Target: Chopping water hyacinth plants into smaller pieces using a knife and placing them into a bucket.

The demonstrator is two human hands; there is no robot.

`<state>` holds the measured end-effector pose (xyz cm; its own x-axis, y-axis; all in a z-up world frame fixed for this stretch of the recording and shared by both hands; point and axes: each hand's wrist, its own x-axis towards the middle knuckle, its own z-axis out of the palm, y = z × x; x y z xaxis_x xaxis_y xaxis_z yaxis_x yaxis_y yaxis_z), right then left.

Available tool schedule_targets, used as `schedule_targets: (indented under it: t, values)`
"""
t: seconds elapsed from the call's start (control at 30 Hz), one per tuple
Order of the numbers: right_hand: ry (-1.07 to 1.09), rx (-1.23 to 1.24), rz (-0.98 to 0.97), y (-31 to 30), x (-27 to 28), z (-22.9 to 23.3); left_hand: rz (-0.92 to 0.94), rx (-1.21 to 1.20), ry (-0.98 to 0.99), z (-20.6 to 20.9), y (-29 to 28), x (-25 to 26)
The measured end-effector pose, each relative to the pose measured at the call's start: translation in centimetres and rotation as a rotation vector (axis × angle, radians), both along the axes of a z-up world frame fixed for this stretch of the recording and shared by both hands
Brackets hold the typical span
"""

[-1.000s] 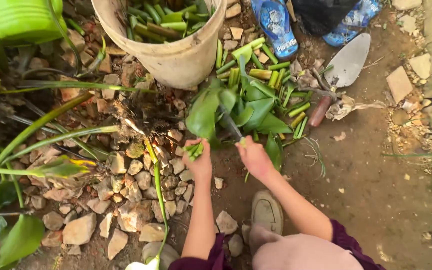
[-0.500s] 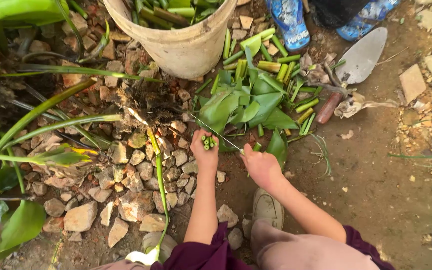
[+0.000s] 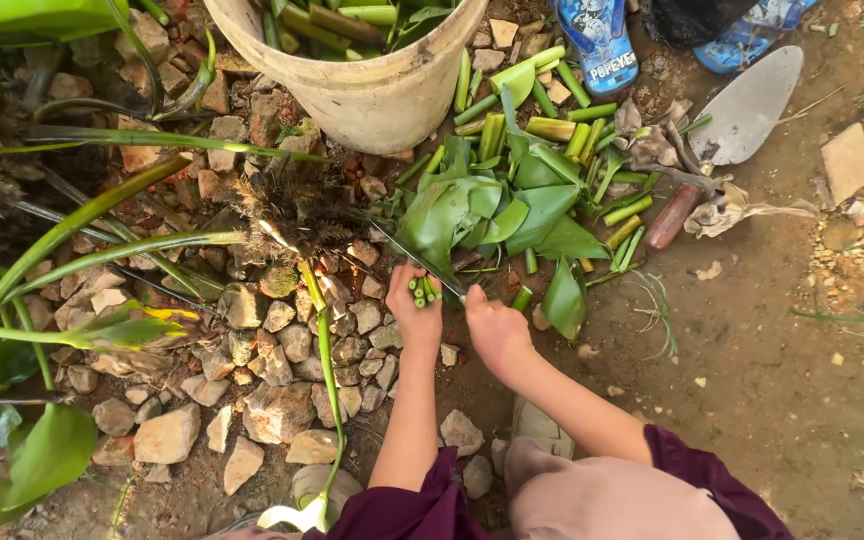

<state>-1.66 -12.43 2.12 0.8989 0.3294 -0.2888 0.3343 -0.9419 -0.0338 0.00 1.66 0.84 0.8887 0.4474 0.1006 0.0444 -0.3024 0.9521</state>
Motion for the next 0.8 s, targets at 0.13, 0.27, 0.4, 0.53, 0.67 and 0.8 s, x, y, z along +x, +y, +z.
schedule_targets:
  t: [0.13,0.27,0.4,0.53,0.67,0.8]
  values:
    - [-0.004,0.080,-0.031,0.0,1.1,-1.7,0.009,0.023,-0.022,-0.4,-0.9,-0.4]
    - [0.021,0.108,-0.032,-0.5,1.0,-2.7,0.074,-0.033,-0.121,-0.4,-1.8,-1.3]
    - [0.094,0.074,-0.037,-0.7,1.0,-2.8,0.117,-0.034,-0.046,-1.2,-2.2,-1.0]
    - [0.012,0.119,-0.033,-0.5,1.4,-1.3,0.076,-0.030,-0.062,1.1,-2.3,-1.0]
    - [0.076,0.195,-0.072,-0.6,1.9,-0.6,0.089,0.019,-0.032,0.6,-2.7,-1.2]
    - [0.055,0.189,-0.046,-0.9,1.8,-0.7,0.100,0.035,0.040,0.6,-2.3,-0.7]
